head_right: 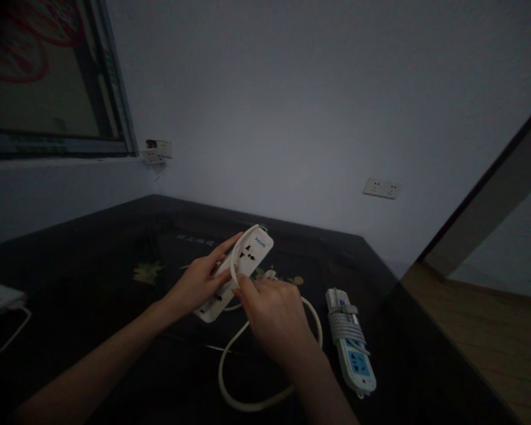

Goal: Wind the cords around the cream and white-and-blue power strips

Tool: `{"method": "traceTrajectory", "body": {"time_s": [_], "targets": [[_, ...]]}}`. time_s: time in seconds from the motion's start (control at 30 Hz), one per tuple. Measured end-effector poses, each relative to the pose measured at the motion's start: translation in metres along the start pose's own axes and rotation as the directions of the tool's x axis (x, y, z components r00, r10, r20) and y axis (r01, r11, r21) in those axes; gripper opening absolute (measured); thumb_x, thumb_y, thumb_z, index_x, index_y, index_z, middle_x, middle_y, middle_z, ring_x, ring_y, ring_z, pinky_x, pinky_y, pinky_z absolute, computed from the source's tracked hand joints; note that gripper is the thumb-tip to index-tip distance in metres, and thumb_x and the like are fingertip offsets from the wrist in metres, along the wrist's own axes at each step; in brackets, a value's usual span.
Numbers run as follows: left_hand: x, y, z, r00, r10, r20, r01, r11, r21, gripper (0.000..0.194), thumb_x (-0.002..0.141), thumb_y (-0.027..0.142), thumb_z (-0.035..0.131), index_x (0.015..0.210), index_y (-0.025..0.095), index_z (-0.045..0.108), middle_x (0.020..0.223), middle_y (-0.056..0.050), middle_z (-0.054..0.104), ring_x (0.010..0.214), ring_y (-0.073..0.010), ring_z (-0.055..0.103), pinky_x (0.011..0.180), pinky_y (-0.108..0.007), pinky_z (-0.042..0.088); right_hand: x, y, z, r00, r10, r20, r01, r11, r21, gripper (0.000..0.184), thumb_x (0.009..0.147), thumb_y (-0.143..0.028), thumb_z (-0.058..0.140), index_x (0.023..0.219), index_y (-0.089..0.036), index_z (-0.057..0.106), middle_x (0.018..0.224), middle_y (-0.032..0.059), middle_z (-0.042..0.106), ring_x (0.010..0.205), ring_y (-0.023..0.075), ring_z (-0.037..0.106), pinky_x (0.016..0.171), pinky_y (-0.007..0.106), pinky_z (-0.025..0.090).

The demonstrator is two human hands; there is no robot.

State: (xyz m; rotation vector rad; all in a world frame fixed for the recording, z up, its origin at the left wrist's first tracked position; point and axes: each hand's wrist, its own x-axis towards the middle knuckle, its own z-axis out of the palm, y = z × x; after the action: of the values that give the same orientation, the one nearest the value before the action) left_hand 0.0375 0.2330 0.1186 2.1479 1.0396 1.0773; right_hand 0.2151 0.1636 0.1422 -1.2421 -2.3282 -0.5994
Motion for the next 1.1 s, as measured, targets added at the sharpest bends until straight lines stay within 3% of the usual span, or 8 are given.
{"method": "traceTrajectory", "body": {"time_s": [0.17, 0.27, 0.37, 0.6, 0.7, 0.83, 0.97, 1.1], "targets": [[0.000, -0.001, 0.002, 1.000, 0.030, -0.003, -0.030, 0.997, 0.068, 0.061, 0.090, 0.033, 0.048, 0.147, 0.027, 0.026, 0.111, -0.008, 0.067, 0.086, -0.0201, 0.063, 0.081, -0.032, 0.047, 0.001, -0.002, 0.001, 0.999, 0.036, 0.016, -0.037, 0.997, 0.069, 0.027, 0.089, -0.012, 0.048, 0.112, -0.013, 0.062, 0.085, 0.0077, 0.073, 0.077, 0.0219, 0.068, 0.063, 0.029, 0.046], [0.000, -0.003, 0.006, 0.999, 0.037, 0.007, -0.038, 0.995, 0.096, 0.060, 0.089, 0.030, 0.049, 0.146, 0.028, 0.028, 0.118, -0.007, 0.064, 0.094, -0.0209, 0.063, 0.083, -0.033, 0.047, 0.003, -0.007, 0.000, 0.982, 0.182, 0.055, -0.183, 0.983, 0.012, 0.034, 0.090, -0.022, 0.051, 0.122, -0.013, 0.056, 0.075, 0.0075, 0.073, 0.065, 0.0229, 0.069, 0.053, 0.028, 0.043], [0.000, -0.005, 0.010, 1.000, -0.020, -0.005, 0.021, 0.989, 0.145, 0.066, 0.087, 0.033, 0.053, 0.146, 0.025, 0.026, 0.106, -0.008, 0.068, 0.089, -0.0223, 0.064, 0.078, -0.034, 0.049, 0.005, -0.010, 0.000, 0.942, 0.330, 0.061, -0.328, 0.944, -0.041, 0.027, 0.092, -0.026, 0.046, 0.111, -0.016, 0.062, 0.062, 0.0057, 0.070, 0.053, 0.0221, 0.067, 0.045, 0.026, 0.036], [0.002, -0.006, 0.012, 0.999, -0.001, -0.037, 0.006, 0.990, 0.142, 0.032, 0.084, 0.033, 0.057, 0.114, 0.020, 0.059, 0.104, -0.006, 0.069, 0.092, -0.0219, 0.064, 0.080, -0.033, 0.048, 0.000, -0.006, -0.002, 0.858, 0.503, -0.104, -0.478, 0.855, 0.199, 0.031, 0.093, -0.027, 0.040, 0.116, -0.014, 0.056, 0.062, 0.0041, 0.070, 0.050, 0.0205, 0.065, 0.045, 0.025, 0.034], [0.002, -0.002, 0.010, 0.999, -0.037, -0.031, 0.040, 0.993, 0.110, 0.036, 0.085, 0.036, 0.056, 0.117, 0.021, 0.058, 0.101, -0.005, 0.070, 0.088, -0.0212, 0.065, 0.076, -0.031, 0.049, -0.001, -0.005, -0.005, 0.859, 0.488, -0.151, -0.448, 0.862, 0.235, 0.030, 0.095, -0.029, 0.038, 0.107, -0.015, 0.061, 0.060, 0.0039, 0.069, 0.047, 0.0185, 0.063, 0.044, 0.025, 0.033], [0.001, 0.001, 0.008, 0.995, -0.099, -0.032, 0.100, 0.994, 0.053, 0.042, 0.084, 0.040, 0.056, 0.122, 0.021, 0.056, 0.102, -0.006, 0.070, 0.089, -0.0223, 0.065, 0.074, -0.032, 0.049, -0.002, -0.001, -0.002, 0.911, 0.374, -0.172, -0.317, 0.903, 0.289, 0.031, 0.096, -0.024, 0.037, 0.111, -0.014, 0.062, 0.069, 0.0061, 0.072, 0.055, 0.0173, 0.066, 0.049, 0.024, 0.041], [0.001, 0.003, 0.006, 0.994, -0.079, 0.080, 0.096, 0.966, -0.241, 0.045, 0.085, 0.043, 0.054, 0.123, 0.019, 0.056, 0.107, -0.007, 0.068, 0.087, -0.0204, 0.064, 0.072, -0.029, 0.049, -0.003, 0.013, 0.009, 0.956, 0.195, -0.217, -0.132, 0.952, 0.276, 0.032, 0.096, -0.022, 0.039, 0.115, -0.014, 0.063, 0.085, 0.0099, 0.074, 0.071, 0.0186, 0.070, 0.061, 0.026, 0.049], [0.002, 0.004, 0.004, 0.964, -0.172, 0.203, 0.249, 0.852, -0.461, 0.052, 0.082, 0.048, 0.056, 0.124, 0.017, 0.057, 0.094, -0.007, 0.070, 0.068, -0.0149, 0.060, 0.056, -0.023, 0.044, -0.005, 0.027, 0.016, 0.960, 0.108, -0.259, -0.026, 0.953, 0.301, 0.031, 0.095, -0.022, 0.041, 0.116, -0.016, 0.064, 0.088, 0.0088, 0.073, 0.075, 0.0174, 0.068, 0.065, 0.027, 0.051]]}}
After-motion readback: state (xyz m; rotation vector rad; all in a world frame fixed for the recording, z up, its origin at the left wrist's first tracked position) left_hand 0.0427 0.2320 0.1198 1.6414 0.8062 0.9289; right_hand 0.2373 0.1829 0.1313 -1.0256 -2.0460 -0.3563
